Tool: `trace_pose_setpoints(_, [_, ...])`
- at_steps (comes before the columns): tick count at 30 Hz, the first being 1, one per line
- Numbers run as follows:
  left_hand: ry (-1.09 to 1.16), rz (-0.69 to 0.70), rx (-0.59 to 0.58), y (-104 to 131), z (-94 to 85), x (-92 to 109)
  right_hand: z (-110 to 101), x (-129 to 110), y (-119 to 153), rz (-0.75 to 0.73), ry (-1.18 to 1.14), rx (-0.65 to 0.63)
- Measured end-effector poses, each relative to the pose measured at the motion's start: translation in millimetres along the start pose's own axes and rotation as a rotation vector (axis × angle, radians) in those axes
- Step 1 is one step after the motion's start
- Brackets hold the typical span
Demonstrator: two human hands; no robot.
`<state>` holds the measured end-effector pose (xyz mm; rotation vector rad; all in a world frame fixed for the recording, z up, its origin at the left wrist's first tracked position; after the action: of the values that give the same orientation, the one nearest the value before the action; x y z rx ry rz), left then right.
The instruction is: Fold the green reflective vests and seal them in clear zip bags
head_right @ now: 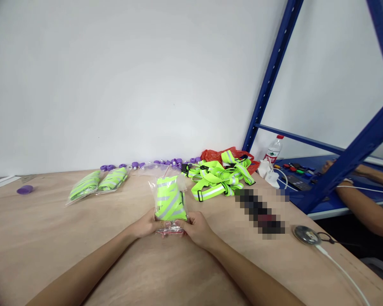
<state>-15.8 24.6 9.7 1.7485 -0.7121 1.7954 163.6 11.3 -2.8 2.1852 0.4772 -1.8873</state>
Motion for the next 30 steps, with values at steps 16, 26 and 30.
trace_pose_setpoints(16, [0.048, 0.043, 0.122, -5, -1.4, -5, -6, 3, -3, 0.052, -0.25, 0.008])
trace_pose_setpoints(26, [-0.743, 0.395, 0.412, 7, -9.5, 6, -10, 8, -5, 0.113, -0.449, -0.012])
trace_pose_setpoints(30, [-0.979, 0.447, 0.245, 6, -0.8, 7, -8, 6, -4, 0.13, -0.49, -0.041])
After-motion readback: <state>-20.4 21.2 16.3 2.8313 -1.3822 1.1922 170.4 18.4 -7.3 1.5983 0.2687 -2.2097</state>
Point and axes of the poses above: each hand's wrist, its own y-axis away from the middle knuckle, its own z-axis out of the palm, x = y × z, the point moved 3 cm from there along -y, towards the middle knuckle, and after that the axes turned 1 degree about -x, right-handed, at the moved point
